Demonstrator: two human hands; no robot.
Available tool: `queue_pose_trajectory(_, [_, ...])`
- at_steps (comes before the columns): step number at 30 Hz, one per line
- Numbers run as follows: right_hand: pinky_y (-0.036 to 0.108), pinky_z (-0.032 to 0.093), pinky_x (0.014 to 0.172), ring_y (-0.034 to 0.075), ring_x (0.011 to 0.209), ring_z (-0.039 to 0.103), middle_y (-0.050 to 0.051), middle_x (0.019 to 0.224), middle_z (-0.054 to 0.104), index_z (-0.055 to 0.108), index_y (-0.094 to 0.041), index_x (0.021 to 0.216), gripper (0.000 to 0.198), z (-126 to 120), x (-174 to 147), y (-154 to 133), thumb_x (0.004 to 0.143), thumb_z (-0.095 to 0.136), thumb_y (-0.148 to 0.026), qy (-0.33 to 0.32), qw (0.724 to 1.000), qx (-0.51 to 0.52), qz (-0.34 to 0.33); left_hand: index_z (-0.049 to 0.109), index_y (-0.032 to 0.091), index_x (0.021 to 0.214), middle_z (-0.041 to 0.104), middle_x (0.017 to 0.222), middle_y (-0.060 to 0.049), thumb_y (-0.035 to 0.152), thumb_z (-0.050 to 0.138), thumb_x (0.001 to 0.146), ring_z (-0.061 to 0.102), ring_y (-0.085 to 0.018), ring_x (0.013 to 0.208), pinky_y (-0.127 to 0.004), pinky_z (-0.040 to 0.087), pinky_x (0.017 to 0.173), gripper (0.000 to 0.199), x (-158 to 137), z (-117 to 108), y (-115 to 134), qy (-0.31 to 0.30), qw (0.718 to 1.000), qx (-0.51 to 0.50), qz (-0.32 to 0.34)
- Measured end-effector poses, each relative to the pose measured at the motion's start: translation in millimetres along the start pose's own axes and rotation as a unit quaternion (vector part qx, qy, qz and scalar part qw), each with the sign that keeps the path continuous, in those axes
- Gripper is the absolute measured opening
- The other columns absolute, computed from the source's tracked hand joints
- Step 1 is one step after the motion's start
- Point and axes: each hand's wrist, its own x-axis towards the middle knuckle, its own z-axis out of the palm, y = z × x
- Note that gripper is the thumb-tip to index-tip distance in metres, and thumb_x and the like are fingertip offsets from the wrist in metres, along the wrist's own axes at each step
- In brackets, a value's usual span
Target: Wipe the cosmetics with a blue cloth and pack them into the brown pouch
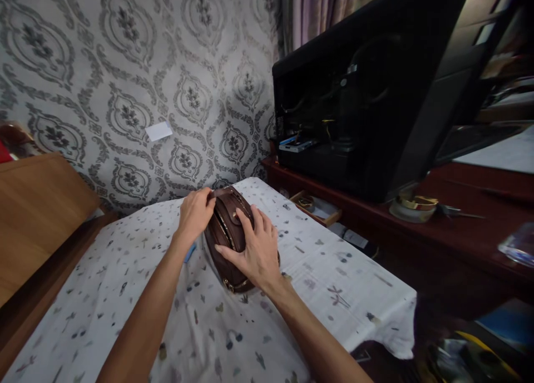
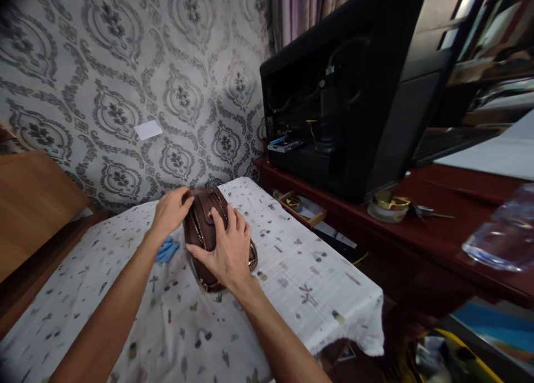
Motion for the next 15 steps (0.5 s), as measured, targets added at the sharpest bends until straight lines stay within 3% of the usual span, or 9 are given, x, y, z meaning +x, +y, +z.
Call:
queue_pose_trajectory(4, [0.06, 0.04, 0.106, 0.042, 0.134, 0.044, 0.022, 0.152, 0.045, 0.054, -0.022, 0.143, 0.089, -0.5, -0.2, 0.2, 0.073, 0.072, -0.074, 0.001, 1.0, 0.0, -0.001, 0.067, 0.023, 0.092, 0.07, 0.094, -0.006, 0.021, 0.062, 0.084, 0.06, -0.025, 0.09, -0.035, 0.043, 0.085, 0.009, 10.9, 8.8, 16.1, -0.016, 0.995, -0.1, 0.028])
queue_pose_trajectory(9, [0.061, 0.041, 0.105, 0.043, 0.135, 0.042, 0.022, 0.153, 0.043, 0.052, -0.021, 0.145, 0.09, -1.6, 0.0, 1.6, 0.074, 0.071, -0.073, -0.005, 1.0, 0.006, -0.007, 0.06, 0.022, 0.074, 0.063, 0.074, 0.001, 0.022, 0.066, 0.077, 0.055, -0.019, 0.074, -0.031, 0.041, 0.073, 0.007, 21.5, 20.5, 25.5, -0.044, 0.976, -0.214, -0.012])
queue_pose_trajectory(15, [0.059, 0.041, 0.106, 0.041, 0.136, 0.042, 0.02, 0.153, 0.043, 0.054, -0.022, 0.143, 0.083, -3.9, -1.0, 1.1, 0.077, 0.073, -0.068, -0.009, 1.0, 0.017, -0.001, 0.056, 0.023, 0.081, 0.068, 0.073, 0.001, 0.03, 0.059, 0.085, 0.06, -0.017, 0.07, -0.028, 0.043, 0.069, 0.009, 22.3, 29.9, 20.7, -0.037, 0.962, -0.268, -0.048])
